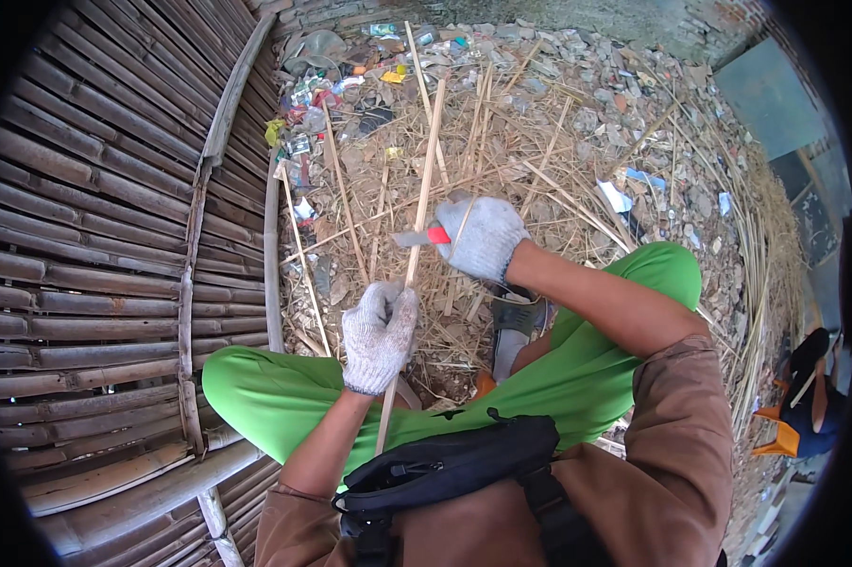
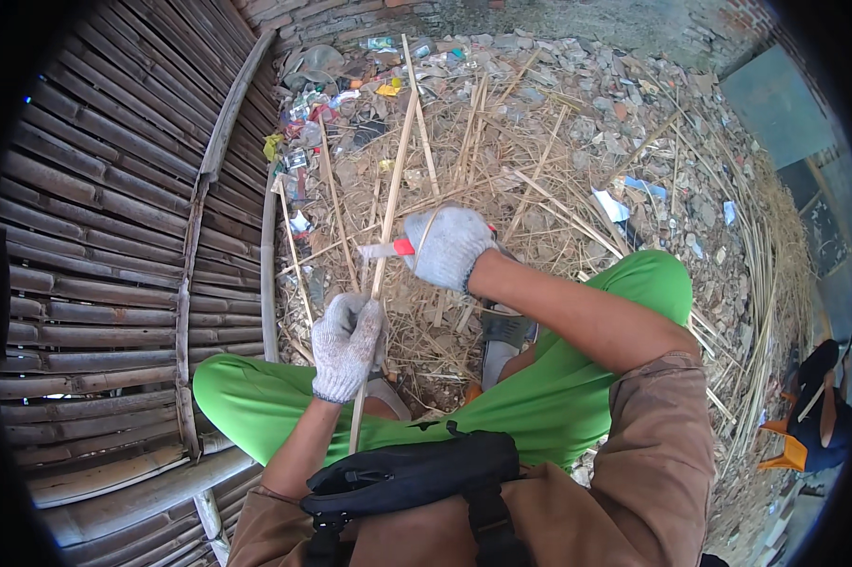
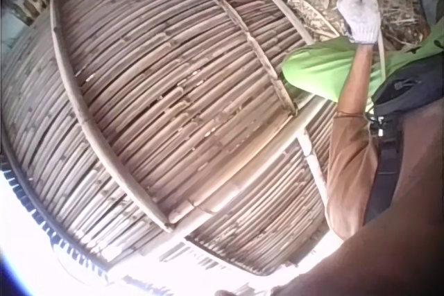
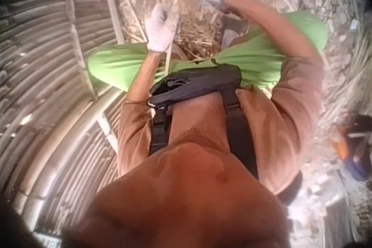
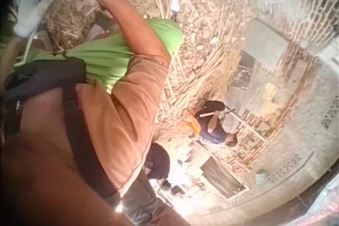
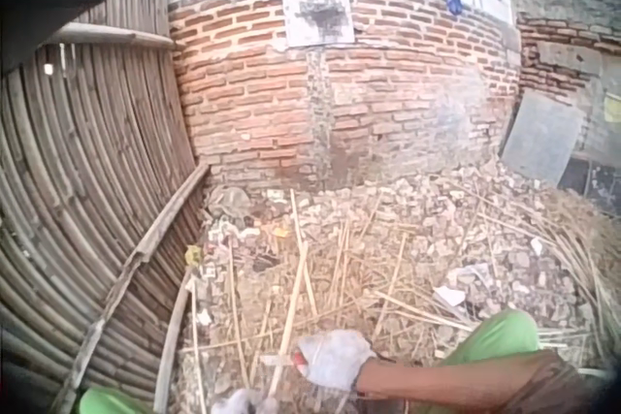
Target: The person strips layers from a bamboo pole using a small knife.
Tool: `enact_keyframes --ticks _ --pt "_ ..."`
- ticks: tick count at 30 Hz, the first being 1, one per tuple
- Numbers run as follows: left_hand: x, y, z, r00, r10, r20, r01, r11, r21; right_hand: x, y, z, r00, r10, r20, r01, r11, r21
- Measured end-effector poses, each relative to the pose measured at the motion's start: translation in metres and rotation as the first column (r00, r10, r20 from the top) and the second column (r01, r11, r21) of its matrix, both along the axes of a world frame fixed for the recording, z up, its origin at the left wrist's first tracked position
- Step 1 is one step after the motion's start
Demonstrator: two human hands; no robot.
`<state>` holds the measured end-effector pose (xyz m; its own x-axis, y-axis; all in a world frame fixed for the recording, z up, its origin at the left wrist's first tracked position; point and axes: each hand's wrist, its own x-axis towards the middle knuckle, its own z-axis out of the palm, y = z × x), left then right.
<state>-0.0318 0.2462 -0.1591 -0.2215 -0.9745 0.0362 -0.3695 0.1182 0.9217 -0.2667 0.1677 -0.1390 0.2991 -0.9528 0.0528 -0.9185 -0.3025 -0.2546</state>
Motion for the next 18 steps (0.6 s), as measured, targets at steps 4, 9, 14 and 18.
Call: enact_keyframes --ticks 4,9,14,18 --pt "0.002 0.016 0.004 0.997 -0.07 0.025 0.07 0.998 0.002 -0.043 -0.049 0.011 0.964 -0.263 -0.042 0.263 0.965 0.007" --pt "-0.011 0.031 0.015 0.962 -0.162 0.222 0.216 0.945 -0.244 -0.162 -0.116 0.016 0.819 -0.554 -0.15 0.559 0.829 -0.015" --pt "-0.004 0.018 0.029 0.913 -0.152 0.378 0.283 0.904 -0.321 -0.175 -0.105 0.067 0.725 -0.683 0.086 0.688 0.715 -0.123" --pt "0.007 -0.003 0.051 0.788 -0.191 0.585 0.438 0.841 -0.316 -0.111 -0.059 0.097 0.965 -0.234 0.117 0.244 0.967 -0.071"
